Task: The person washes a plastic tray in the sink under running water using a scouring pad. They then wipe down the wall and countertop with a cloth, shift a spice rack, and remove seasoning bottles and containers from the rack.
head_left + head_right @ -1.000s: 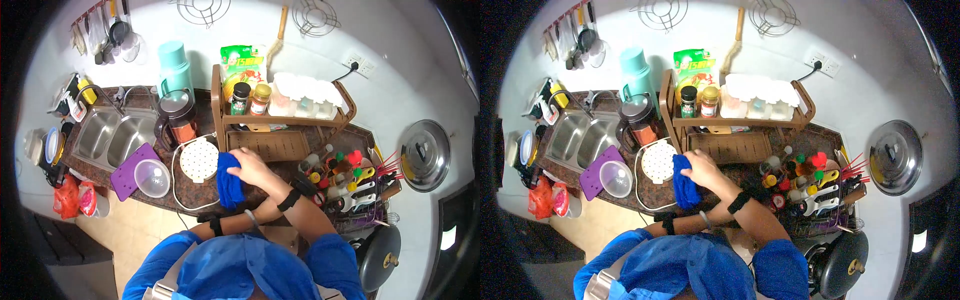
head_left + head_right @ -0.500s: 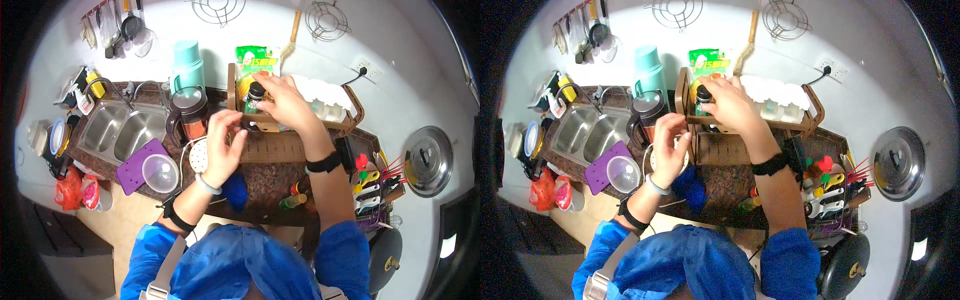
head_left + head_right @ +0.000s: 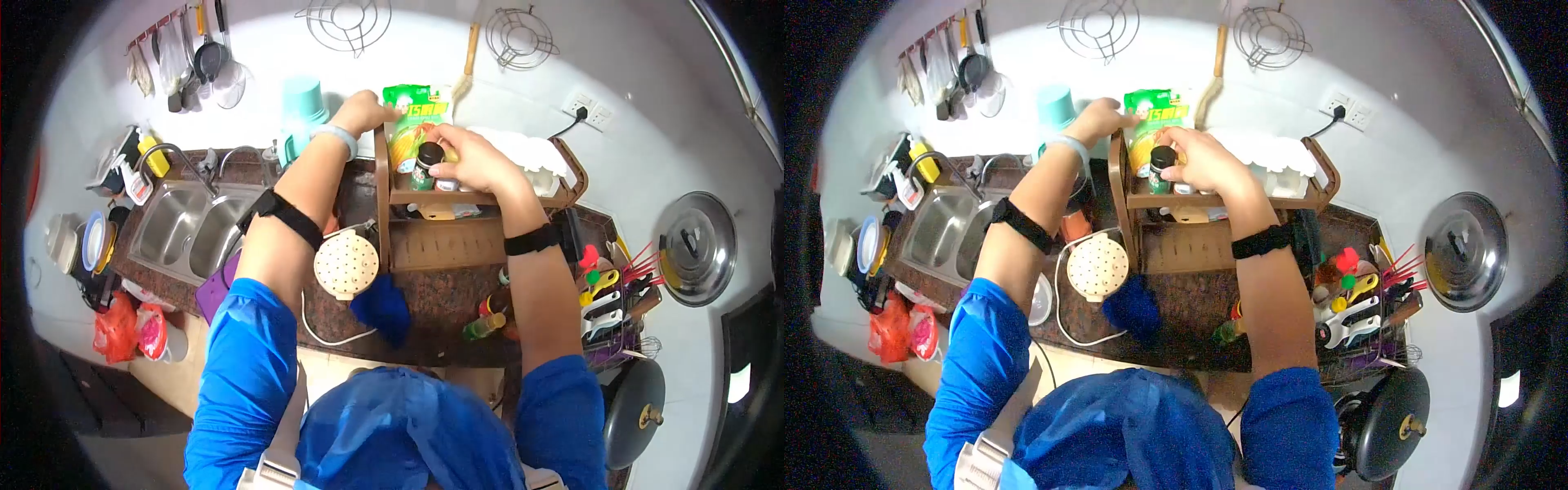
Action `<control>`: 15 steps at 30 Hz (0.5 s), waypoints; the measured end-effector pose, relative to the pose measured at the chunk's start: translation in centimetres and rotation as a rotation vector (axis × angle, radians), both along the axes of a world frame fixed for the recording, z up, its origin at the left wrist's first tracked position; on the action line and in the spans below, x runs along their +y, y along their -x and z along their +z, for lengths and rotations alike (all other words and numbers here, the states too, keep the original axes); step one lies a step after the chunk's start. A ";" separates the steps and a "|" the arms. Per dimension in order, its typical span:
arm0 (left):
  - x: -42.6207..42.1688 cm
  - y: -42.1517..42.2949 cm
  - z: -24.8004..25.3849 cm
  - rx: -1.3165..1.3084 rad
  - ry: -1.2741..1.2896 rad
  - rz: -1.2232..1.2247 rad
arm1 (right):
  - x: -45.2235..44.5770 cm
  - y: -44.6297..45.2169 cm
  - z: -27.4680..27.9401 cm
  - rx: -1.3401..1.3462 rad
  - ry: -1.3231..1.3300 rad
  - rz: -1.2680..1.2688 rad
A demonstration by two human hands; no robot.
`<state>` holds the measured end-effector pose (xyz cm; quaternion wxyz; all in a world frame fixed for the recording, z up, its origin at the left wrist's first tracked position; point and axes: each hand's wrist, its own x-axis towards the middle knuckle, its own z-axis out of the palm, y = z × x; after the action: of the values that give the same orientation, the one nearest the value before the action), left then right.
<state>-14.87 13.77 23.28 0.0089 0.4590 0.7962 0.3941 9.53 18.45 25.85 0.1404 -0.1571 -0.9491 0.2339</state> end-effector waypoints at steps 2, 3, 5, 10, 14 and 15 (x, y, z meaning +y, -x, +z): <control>1.4 1.0 -0.7 -0.157 0.034 -0.181 | 0.3 -0.2 -0.4 0.051 0.004 0.016; 1.7 0.9 -0.7 -0.153 0.031 -0.190 | 0.3 -0.3 -0.3 0.051 0.026 0.022; 2.2 0.7 -1.0 -0.154 -0.050 -0.202 | 0.6 -0.4 -0.9 0.122 -0.037 0.045; 3.6 0.8 -0.7 -0.146 -0.284 -0.205 | 0.6 -1.3 -0.9 0.242 0.050 -0.070; 2.7 0.3 0.8 -0.243 -0.519 -0.165 | -0.1 -3.6 1.5 0.401 -0.039 -0.118; 3.7 1.4 0.5 -0.310 -0.606 -0.181 | -0.6 -4.6 2.3 0.411 -0.057 -0.150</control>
<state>-16.29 17.45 23.81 0.0277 0.4442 0.5883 0.6752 14.08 17.83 28.18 0.3523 -0.1722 -0.8925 0.2230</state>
